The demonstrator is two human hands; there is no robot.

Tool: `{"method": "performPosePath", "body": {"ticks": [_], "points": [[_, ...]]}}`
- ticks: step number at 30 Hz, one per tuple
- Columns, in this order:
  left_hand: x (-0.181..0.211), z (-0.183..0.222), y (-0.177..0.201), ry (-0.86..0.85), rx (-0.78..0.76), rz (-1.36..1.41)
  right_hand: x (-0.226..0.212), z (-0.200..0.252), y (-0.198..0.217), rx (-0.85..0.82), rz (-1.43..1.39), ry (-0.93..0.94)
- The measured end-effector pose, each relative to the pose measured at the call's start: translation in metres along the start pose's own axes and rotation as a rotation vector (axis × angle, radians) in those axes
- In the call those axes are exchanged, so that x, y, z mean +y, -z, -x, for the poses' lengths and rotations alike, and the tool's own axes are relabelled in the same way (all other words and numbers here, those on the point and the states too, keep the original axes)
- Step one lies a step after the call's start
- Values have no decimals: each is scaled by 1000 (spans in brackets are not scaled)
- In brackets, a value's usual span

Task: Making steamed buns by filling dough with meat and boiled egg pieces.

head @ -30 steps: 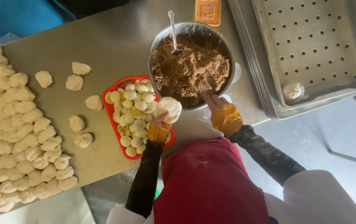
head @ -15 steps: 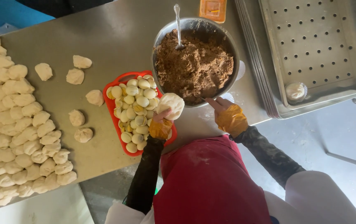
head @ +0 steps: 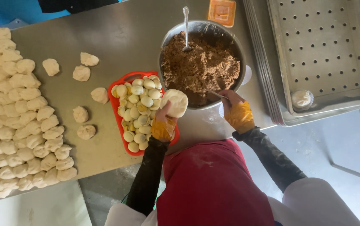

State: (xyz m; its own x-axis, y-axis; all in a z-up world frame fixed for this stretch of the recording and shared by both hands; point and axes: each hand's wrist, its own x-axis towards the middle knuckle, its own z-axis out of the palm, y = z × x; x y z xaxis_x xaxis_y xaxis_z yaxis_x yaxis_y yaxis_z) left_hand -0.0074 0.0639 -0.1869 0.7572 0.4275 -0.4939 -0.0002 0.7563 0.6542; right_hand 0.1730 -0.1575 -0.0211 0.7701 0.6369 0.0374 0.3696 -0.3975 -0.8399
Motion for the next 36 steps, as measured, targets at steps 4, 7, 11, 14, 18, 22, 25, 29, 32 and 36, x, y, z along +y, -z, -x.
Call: {"method": "performPosePath", "body": {"ticks": [4, 7, 11, 14, 18, 22, 25, 29, 32, 36], "points": [[-4, 6, 11, -15, 14, 24, 15, 2, -8, 79, 329, 290], [-18, 3, 41, -20, 16, 42, 6, -2, -2, 14, 543, 424], [-22, -2, 61, -29, 17, 69, -2, -8, 7, 30, 589, 422], [-13, -14, 58, -48, 5, 94, 13, -12, 9, -103, 523, 325], [-8, -19, 58, -66, -2, 124, 15, -28, 22, -56, 674, 454], [-4, -12, 60, -67, -2, 150, 32, -37, 24, -149, 725, 537], [-6, -4, 62, -67, 0, 171, 41, -39, 17, -233, 729, 554], [-3, 9, 64, -70, 8, 193, 57, -46, 10, -295, 744, 584], [-9, 11, 67, -73, 7, 208, 67, -51, 6, -388, 723, 666], [-18, 11, 47, -68, 6, 229, 46, -44, 10, -347, 554, 477]]}}
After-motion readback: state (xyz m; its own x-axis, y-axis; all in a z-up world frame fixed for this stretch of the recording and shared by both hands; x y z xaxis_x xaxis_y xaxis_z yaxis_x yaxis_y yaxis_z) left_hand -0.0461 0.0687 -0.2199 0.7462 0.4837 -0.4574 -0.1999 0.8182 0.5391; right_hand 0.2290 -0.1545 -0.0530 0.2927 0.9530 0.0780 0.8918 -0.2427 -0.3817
